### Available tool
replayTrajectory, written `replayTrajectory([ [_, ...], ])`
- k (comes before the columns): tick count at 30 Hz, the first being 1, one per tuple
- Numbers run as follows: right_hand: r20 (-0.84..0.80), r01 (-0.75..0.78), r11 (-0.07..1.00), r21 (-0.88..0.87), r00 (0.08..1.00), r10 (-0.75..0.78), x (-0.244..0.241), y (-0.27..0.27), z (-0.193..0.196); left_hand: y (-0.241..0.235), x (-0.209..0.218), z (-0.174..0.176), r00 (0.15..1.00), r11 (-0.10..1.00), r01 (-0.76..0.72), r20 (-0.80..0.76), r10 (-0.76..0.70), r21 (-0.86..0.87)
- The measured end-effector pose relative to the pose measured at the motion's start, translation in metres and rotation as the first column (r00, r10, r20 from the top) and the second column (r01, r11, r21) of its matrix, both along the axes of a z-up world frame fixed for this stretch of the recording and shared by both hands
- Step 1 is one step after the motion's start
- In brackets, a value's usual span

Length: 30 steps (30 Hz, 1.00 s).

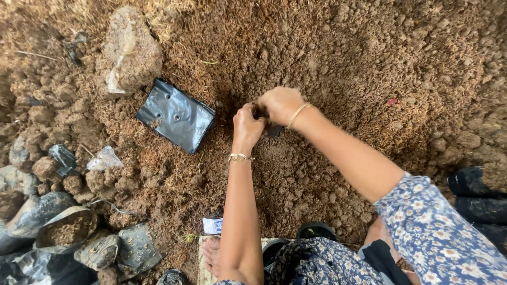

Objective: The person fills small black plastic bags with soil by hand from a large pile, using their fingers to pack the dirt inside each bag.

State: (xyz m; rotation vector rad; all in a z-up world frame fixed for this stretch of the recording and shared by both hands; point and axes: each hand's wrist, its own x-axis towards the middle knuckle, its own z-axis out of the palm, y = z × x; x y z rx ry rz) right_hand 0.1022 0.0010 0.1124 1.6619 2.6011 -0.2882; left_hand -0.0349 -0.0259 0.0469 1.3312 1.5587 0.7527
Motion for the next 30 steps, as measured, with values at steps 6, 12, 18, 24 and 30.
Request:
replayTrajectory([
  [6, -0.390, 0.151, 0.870, -0.469, 0.849, -0.357, 0.045, 0.018, 0.040, 0.007, -0.015, 0.052, 0.995, 0.999, 0.001, 0.098, 0.004, -0.054],
  [12, -0.179, 0.522, 0.542, -0.658, 0.591, -0.787, 0.034, 0.000, -0.049, 0.030, 0.001, 0.026, 0.973, 0.921, 0.230, 0.053, -0.224, -0.316],
  [18, -0.057, 0.256, 0.883, -0.394, 0.952, -0.301, 0.063, 0.031, -0.147, 0.069, 0.012, -0.100, 0.964, 0.926, 0.160, -0.146, -0.221, -0.343],
  [24, -0.448, 0.171, 0.826, -0.537, 0.772, -0.452, 0.057, 0.032, -0.012, 0.052, 0.030, -0.062, 0.881, 0.997, 0.029, -0.470, -0.062, -0.077],
  [30, -0.361, 0.079, 0.841, -0.536, 0.879, -0.312, 0.019, 0.031, 0.021, 0.055, 0.019, -0.052, 0.901, 0.986, -0.099, -0.432, 0.031, -0.137],
])
